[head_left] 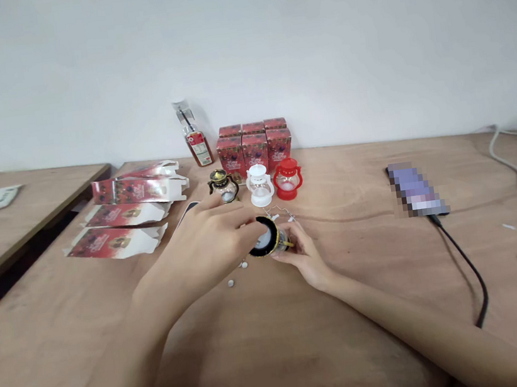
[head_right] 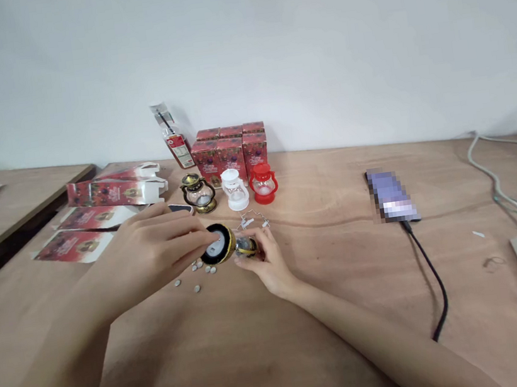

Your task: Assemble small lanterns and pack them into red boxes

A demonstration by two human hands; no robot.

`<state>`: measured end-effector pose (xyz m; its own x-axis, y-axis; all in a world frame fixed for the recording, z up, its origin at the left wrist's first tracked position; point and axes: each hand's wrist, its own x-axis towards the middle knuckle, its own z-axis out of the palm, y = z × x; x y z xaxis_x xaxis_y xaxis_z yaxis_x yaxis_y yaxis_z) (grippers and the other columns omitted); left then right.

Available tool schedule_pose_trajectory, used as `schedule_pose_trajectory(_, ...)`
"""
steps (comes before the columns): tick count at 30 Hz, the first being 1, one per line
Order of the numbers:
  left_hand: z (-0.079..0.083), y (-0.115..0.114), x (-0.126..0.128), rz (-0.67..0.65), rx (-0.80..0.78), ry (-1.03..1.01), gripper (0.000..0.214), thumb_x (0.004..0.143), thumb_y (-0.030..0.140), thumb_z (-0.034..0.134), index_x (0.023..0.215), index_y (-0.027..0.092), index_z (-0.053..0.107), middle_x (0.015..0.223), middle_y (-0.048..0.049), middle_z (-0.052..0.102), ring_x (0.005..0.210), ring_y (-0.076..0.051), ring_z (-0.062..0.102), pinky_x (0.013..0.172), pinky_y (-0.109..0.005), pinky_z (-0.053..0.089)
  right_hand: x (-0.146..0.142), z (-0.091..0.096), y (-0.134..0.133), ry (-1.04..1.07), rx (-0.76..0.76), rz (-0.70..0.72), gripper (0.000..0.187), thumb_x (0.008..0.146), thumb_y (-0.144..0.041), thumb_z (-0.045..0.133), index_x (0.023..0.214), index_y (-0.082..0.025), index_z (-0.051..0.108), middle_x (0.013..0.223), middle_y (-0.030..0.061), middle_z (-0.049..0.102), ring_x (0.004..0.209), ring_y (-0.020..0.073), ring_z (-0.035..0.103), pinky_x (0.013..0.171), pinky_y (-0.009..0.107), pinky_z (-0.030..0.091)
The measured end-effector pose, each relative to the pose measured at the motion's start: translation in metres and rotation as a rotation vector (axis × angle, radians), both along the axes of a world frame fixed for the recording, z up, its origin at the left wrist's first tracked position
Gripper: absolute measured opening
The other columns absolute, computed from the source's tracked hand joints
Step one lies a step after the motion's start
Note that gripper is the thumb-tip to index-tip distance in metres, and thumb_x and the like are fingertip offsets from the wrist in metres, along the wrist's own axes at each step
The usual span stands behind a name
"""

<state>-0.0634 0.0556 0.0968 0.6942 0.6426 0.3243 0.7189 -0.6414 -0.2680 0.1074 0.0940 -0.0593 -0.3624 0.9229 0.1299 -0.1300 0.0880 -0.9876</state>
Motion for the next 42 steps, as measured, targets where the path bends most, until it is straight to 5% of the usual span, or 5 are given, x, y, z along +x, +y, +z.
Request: schedule_pose_trajectory(42, -0.0039, 0.0016, 0.0029, 0.007, 0.010, 0.076, 0.027, 0.085, 0.002, 0.044, 0.073, 0.018, 0.062, 0.068, 0.0020, 0.060, 0.058, -0.010, 0.050, 0.062, -0.028, 0.032, 0.0007, 0.0061, -0.0020, -0.033, -0.002, -0.004, 0.032, 0.065, -0.023, 0.071, 0.094, -0.025, 0.059, 0.091, -0.0011, 0.051, 0.086, 0.0170, 0.049, 0.073, 0.028, 0.037)
